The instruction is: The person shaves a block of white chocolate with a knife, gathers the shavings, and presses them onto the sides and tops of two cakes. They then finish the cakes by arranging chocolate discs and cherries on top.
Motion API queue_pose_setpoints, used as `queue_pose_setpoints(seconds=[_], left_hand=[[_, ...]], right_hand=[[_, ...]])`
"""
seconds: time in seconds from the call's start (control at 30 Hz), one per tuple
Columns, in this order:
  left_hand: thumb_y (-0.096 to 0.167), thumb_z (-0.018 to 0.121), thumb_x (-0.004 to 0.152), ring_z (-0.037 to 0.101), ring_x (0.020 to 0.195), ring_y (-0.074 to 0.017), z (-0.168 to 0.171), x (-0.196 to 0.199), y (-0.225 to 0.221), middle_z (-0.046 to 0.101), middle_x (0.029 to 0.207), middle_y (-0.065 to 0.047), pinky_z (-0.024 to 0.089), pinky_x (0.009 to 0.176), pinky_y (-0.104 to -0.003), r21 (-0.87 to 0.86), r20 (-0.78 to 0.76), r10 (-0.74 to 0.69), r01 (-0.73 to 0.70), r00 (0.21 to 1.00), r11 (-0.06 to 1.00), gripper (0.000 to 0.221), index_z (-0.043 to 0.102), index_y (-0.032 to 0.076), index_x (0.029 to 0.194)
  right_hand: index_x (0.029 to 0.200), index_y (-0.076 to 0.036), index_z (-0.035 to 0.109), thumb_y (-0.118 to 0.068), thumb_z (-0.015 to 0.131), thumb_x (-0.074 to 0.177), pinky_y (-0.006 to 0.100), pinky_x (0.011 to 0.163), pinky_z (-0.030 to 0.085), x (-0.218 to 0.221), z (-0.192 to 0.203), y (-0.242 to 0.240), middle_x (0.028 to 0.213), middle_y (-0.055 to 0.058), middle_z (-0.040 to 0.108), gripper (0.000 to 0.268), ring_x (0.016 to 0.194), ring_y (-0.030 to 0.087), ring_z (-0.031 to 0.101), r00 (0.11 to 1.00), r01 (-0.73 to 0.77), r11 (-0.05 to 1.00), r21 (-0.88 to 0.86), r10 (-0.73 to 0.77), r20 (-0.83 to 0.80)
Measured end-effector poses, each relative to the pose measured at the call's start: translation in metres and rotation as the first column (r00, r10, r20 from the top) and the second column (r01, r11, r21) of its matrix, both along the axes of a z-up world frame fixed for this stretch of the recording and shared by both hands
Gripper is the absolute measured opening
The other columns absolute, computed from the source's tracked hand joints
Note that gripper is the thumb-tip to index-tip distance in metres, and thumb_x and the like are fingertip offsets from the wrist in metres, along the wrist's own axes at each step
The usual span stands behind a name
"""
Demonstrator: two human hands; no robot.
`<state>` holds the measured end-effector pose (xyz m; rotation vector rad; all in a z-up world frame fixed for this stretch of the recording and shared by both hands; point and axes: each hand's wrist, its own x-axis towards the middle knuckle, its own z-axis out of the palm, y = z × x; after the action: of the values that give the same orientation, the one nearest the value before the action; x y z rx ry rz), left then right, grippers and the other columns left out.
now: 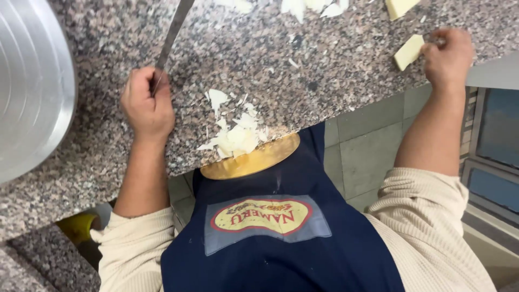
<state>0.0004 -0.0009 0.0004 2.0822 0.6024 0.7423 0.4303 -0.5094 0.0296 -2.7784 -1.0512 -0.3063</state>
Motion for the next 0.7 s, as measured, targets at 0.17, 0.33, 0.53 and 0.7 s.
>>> queue_pose_setpoints(seconds=[0.17,0.33,0.53,0.7], left_hand=[[0.008,0.071,0.108,0.064,0.083,-0.0324,0.000,0.001,0.000,0.063,0.094,-0.013,0.049,0.073,-0.041,0.054,-0.039,0.002,0.000,0.999,0.999,0.008,0.064,0.004,0.107],[0.007,0.070,0.107,0.064,0.080,-0.0301,-0.002,0.004,-0.001,0.063,0.092,-0.012,0.049,0.071,-0.040,0.064,-0.055,0.021,-0.017,0.998,0.998,0.007,0.064,0.004,0.106],[0.008,0.071,0.107,0.061,0.073,-0.0261,-0.004,0.004,-0.001,0.061,0.086,-0.011,0.045,0.065,-0.038,0.062,-0.110,0.055,-0.048,0.992,0.997,0.009,0.064,0.004,0.104],[0.019,0.064,0.109,0.060,0.066,-0.0214,0.014,0.014,-0.002,0.062,0.076,-0.007,0.045,0.062,-0.036,-0.211,-0.183,0.052,-0.091,0.982,0.973,0.014,0.066,0.005,0.107]], right_hand=[[0.118,-0.001,0.068,0.001,0.066,0.082,0.047,0.086,0.055,0.033,0.036,0.062,0.116,0.023,0.072,0.036,0.106,0.043,0.068,0.991,-0.135,0.980,-0.144,0.135,-0.011],[0.124,-0.004,0.071,-0.051,0.081,0.093,0.052,0.086,0.053,0.069,0.050,0.129,0.116,0.028,0.070,0.058,0.103,0.043,0.068,0.818,0.050,0.902,-0.430,-0.284,-0.500],[0.120,-0.005,0.072,-0.054,0.086,0.078,0.050,0.083,0.054,0.056,0.057,0.159,0.113,0.026,0.072,0.066,0.101,0.040,0.069,0.848,0.028,0.962,-0.272,-0.167,-0.503],[0.128,-0.019,0.064,-0.061,0.086,0.084,0.042,0.084,0.060,0.032,0.076,0.155,0.126,0.010,0.063,0.065,0.114,0.026,0.068,0.525,0.442,0.685,0.579,0.325,-0.786]])
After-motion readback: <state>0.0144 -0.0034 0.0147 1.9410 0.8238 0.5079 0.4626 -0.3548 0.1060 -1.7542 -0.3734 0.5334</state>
